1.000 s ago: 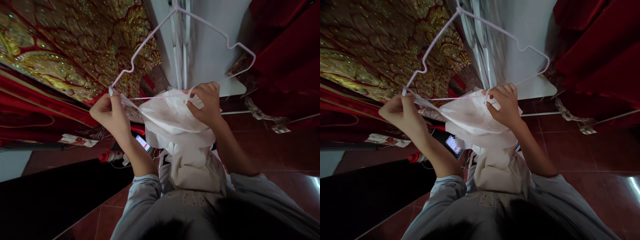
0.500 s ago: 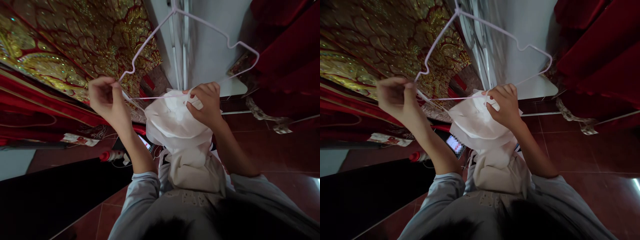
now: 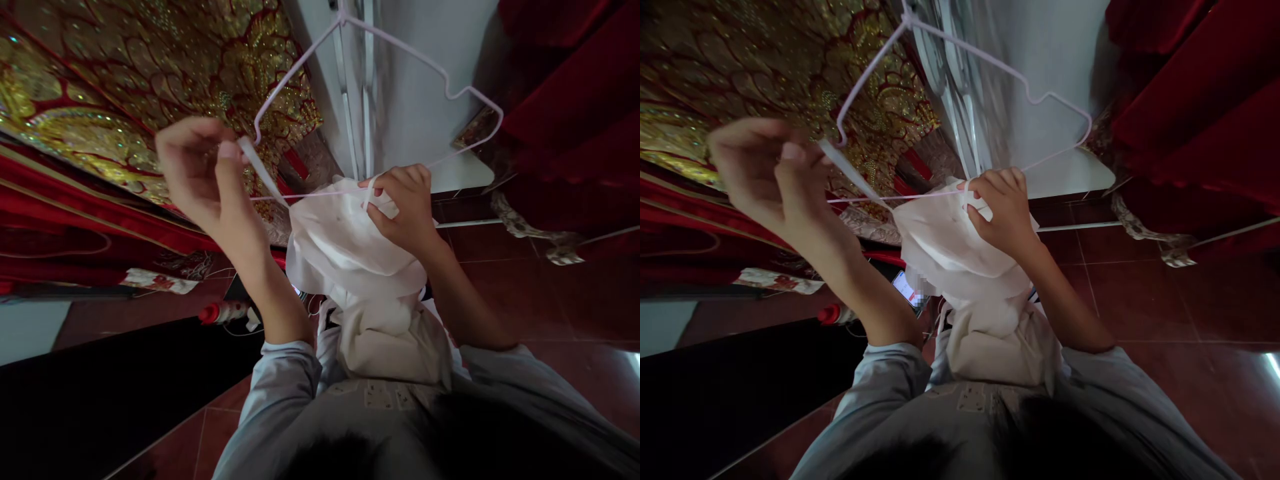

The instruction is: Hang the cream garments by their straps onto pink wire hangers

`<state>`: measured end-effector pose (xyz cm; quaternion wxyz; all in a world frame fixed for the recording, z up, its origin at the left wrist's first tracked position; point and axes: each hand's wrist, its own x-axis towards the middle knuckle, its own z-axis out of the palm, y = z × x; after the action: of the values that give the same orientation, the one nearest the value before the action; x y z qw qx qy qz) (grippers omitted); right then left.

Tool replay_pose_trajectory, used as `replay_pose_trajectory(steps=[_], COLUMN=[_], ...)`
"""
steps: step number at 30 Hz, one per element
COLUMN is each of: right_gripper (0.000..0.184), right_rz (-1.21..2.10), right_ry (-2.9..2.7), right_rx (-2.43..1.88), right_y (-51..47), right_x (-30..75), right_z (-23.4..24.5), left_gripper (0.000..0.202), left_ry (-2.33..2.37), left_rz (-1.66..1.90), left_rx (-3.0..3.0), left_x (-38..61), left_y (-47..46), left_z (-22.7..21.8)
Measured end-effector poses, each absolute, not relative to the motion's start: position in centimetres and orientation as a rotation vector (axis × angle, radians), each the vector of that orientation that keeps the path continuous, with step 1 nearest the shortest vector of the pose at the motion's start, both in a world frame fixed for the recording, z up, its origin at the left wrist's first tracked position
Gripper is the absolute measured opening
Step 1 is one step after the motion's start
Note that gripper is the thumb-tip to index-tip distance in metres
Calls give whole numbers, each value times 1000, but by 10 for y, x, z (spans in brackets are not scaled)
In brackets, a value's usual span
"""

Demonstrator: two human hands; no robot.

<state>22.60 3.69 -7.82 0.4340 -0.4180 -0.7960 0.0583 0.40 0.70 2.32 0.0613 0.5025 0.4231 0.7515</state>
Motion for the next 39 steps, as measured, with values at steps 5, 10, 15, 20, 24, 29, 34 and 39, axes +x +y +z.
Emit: replay_pose_trajectory(steps=[5,10,15,20,24,29,34,39], right_gripper=[10,10,12,14,26,51,36,41], right_rz=[115,113,131,126,175,115,-125,256], right_ry=[-1969,-1978,-1970,-1983,-2001,-1884,-1165,-1422], right_rx=[-1023,-1007,-1002,-1005,-943,-822,-538,-775], right_y=[38,40,41,41,39,45,89,104], right_x=[228,231,229,231,232,255,325,342], right_z=[-78,-80,-79,-82,-80,-75,-83,-51], left_gripper=[19,27,29,50,38,28,29,26], left_ry=[1153,1333,1616,1438,1101,945,1008,921], left_rz=[1934,2291,2464,2652,2212,2139,2134,2146], left_rx=[1832,1689,1617,1050,982,977,900,875], left_x=[18,-6,-11,-1,11,21,22,26], left_y=[9,8,1,5,9,12,13,12], left_z=[20,-11,-46,-81,-76,-52,-48,-45])
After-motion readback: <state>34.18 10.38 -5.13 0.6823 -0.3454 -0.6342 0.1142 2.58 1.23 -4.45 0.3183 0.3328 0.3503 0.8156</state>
